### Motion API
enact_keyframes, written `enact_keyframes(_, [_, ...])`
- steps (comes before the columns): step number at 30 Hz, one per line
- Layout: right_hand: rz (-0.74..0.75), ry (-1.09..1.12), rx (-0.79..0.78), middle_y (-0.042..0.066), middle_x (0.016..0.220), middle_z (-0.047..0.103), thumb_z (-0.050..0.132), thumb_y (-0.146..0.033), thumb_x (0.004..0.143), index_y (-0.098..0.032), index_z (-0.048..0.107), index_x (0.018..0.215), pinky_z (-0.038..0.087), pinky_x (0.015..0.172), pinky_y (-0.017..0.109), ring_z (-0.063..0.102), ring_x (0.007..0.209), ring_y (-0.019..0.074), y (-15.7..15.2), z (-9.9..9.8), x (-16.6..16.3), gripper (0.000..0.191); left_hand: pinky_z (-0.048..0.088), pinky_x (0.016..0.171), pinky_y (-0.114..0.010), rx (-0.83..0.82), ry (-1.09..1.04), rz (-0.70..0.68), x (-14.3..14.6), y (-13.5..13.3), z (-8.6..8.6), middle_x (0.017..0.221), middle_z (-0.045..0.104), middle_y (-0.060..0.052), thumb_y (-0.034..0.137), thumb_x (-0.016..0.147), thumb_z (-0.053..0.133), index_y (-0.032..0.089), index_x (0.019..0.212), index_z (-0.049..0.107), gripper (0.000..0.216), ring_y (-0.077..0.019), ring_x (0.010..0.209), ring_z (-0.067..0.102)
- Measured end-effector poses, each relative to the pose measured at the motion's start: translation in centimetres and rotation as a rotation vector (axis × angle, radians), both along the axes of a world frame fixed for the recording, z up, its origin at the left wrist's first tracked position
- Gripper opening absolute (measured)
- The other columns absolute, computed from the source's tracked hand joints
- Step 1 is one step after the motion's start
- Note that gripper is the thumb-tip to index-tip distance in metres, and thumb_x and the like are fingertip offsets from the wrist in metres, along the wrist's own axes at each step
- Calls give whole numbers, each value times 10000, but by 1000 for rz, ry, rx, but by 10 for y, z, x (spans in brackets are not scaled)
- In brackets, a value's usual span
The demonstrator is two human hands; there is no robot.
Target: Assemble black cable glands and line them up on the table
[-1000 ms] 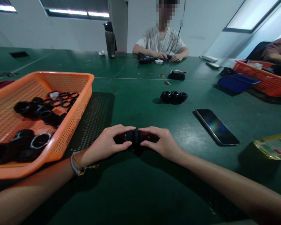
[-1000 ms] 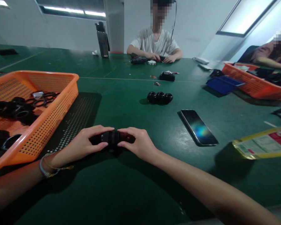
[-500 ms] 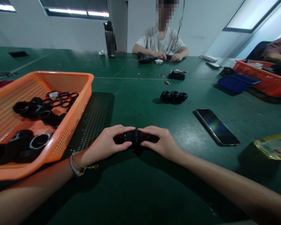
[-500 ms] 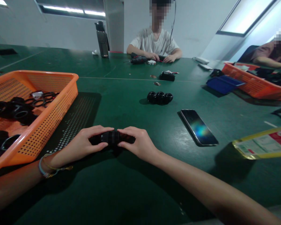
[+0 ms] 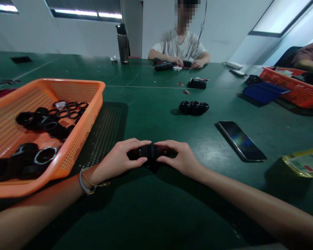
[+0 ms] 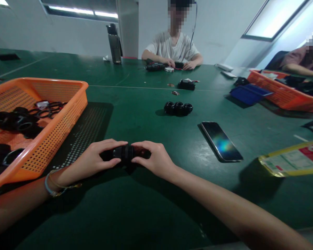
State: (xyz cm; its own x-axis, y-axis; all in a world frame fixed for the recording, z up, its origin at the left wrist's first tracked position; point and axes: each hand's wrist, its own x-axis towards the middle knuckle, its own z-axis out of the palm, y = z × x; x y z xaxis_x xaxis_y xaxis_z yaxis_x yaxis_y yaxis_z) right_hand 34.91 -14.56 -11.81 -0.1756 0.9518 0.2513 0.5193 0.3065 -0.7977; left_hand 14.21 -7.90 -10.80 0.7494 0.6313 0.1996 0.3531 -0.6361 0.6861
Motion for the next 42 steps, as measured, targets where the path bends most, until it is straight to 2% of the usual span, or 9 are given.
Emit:
enact_keyframes(13, [9, -22, -15, 40, 901, 713, 677, -166, 720, -183, 661, 1026, 533, 701, 280, 655, 769, 149, 0, 1, 0, 307, 465, 763, -246, 4, 7, -1, -1, 0, 1, 946, 656, -40, 323, 776, 575, 195, 1148, 601, 394, -154, 832, 614])
enact_keyframes(23, [29, 3, -9, 37, 944, 706, 678, -149, 715, -194, 658, 1027, 528, 749, 304, 652, 837, 160, 1, 0, 2, 315, 465, 787, -252, 2, 10, -14, -1, 0, 3, 961, 664, -43, 303, 780, 573, 184, 1139, 602, 379, -161, 851, 618])
enact_keyframes(29, [-13, 36, -24, 39, 946, 709, 696, -141, 690, -186, 646, 1030, 540, 739, 286, 662, 814, 151, 0, -1, 0, 346, 466, 787, -251, 3, 16, -12, 0, 0, 2, 957, 666, -36, 316, 785, 566, 189, 1143, 599, 382, -161, 846, 615])
enact_keyframes(42, [3, 25, -33, 39, 932, 715, 686, -166, 718, -195, 663, 1028, 545, 733, 290, 665, 800, 157, 1, 0, 0, 312, 467, 793, -252, 10, 11, -18, -1, 0, 1, 975, 664, -46, 314, 786, 569, 182, 1145, 598, 383, -163, 857, 619])
